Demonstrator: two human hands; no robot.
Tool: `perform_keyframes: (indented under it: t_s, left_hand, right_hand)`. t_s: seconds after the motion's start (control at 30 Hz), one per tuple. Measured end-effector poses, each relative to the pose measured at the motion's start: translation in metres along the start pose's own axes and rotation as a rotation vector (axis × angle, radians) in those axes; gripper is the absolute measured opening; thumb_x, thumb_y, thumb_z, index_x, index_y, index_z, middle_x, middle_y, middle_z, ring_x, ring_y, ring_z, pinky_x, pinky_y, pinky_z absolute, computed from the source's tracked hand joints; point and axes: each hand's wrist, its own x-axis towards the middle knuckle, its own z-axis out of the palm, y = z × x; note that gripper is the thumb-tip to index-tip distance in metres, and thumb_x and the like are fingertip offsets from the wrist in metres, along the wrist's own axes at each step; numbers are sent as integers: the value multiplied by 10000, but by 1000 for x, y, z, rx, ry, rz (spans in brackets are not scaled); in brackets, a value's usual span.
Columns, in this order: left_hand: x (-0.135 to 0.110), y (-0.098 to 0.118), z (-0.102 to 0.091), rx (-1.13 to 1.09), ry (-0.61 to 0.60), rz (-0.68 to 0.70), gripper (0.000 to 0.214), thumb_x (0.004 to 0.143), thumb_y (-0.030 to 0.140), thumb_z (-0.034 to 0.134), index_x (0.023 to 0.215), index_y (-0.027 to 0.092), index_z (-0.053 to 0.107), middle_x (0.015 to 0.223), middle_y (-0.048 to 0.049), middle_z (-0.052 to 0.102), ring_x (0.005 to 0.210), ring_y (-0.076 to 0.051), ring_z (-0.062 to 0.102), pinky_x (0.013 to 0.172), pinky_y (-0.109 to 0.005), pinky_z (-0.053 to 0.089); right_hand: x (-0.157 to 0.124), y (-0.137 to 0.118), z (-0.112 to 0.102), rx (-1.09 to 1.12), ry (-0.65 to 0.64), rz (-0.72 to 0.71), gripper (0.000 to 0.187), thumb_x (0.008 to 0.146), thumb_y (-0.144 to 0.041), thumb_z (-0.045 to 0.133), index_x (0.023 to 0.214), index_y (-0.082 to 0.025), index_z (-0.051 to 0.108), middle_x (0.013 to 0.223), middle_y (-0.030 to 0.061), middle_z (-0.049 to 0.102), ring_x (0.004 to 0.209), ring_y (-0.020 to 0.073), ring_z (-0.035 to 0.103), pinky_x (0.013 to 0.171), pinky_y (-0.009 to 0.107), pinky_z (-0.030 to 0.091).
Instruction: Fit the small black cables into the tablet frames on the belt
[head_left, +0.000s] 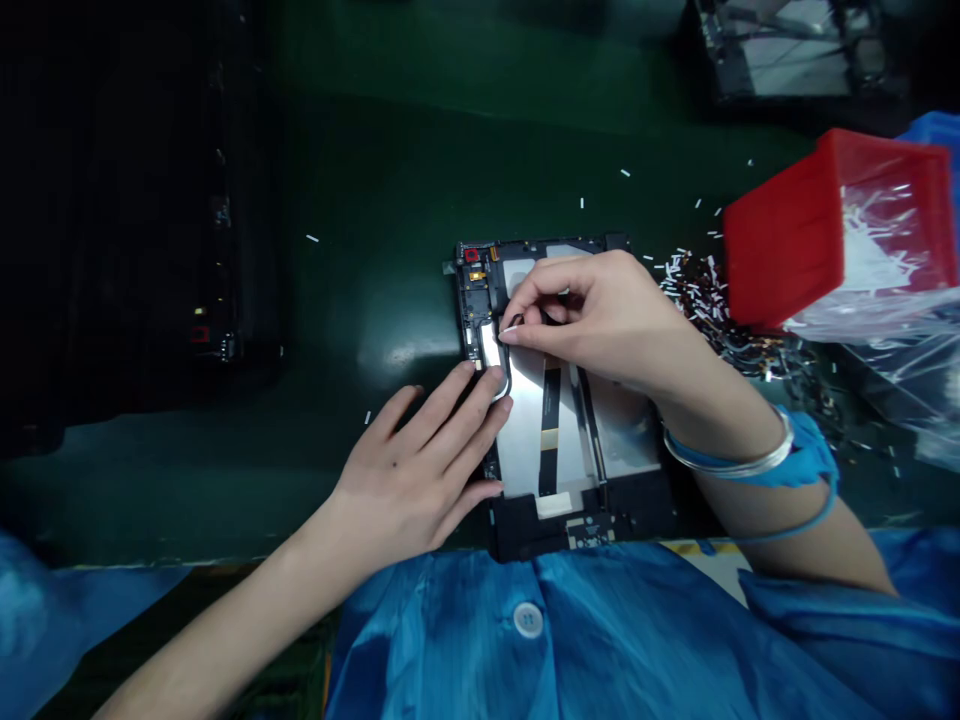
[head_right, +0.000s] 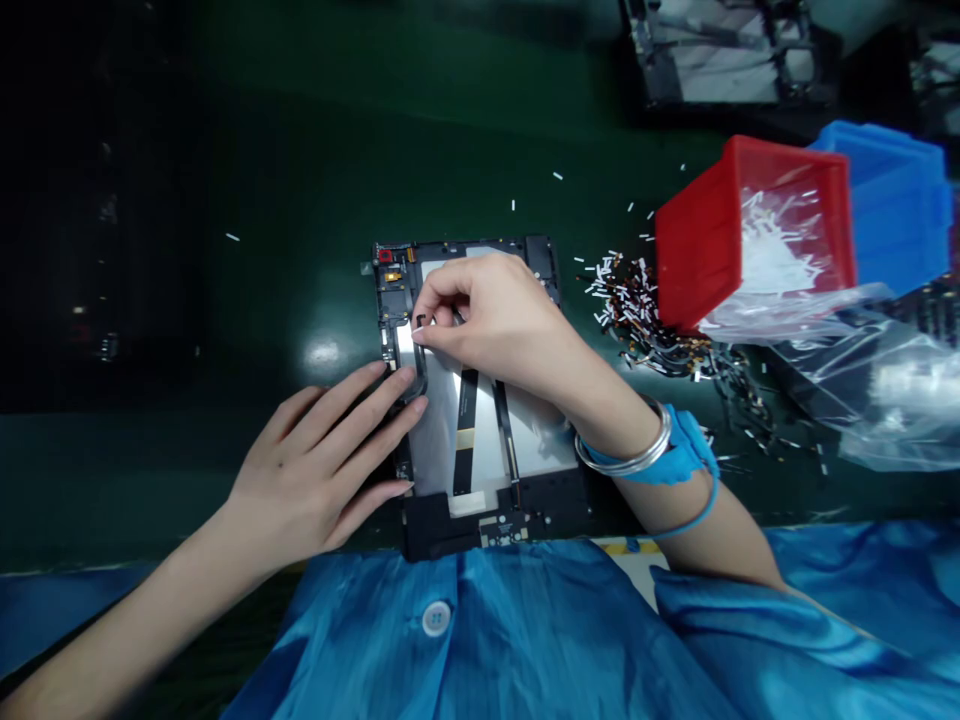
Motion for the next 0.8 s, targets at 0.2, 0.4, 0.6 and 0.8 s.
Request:
perform_keyframes:
  t_s: [0.2, 0.4, 0.6, 0.8]
  left_hand:
    - [2, -3, 1, -54, -22, 52, 488, 997, 367, 351, 1340, 56, 507, 1444, -118, 464, 1350, -291, 415, 1007, -426, 411]
    - [3, -7, -1, -103, -30, 64, 501, 993, 378, 366, 1342, 41, 491, 1428, -141, 484, 1343, -295, 422, 1033, -448, 394]
    - [11, -10, -7, -109, -39, 72, 466, 987, 366, 389, 1292, 47, 541, 1371, -132, 547, 1283, -292, 493, 1027, -451, 399]
    - [21, -17, -7, -51, -8, 56, 444, 972, 339, 417, 1293, 58, 541, 1354, -125, 564, 1262, -302, 512, 1010, -472, 419]
  right_hand:
    - [1, 0, 2, -42, 6, -16, 156, 694, -107, 708, 595, -213, 649, 598, -27, 550, 570, 106, 472, 555, 284, 317]
    - [0, 0, 3, -80, 20, -16, 167, 695, -88, 717, 598, -208, 653, 597, -29, 540, 570, 103, 461, 559, 288, 316]
    - [1, 4, 4, -51, 35, -82, 118, 701, -90, 711, 664, -193, 667, 566, -45, 523, 543, 91, 451, 541, 276, 314]
    - [-4, 5, 1, 30, 224, -50, 78, 749, -115, 660, 719, -185, 643, 534, -58, 519, 501, 82, 448, 521, 263, 339]
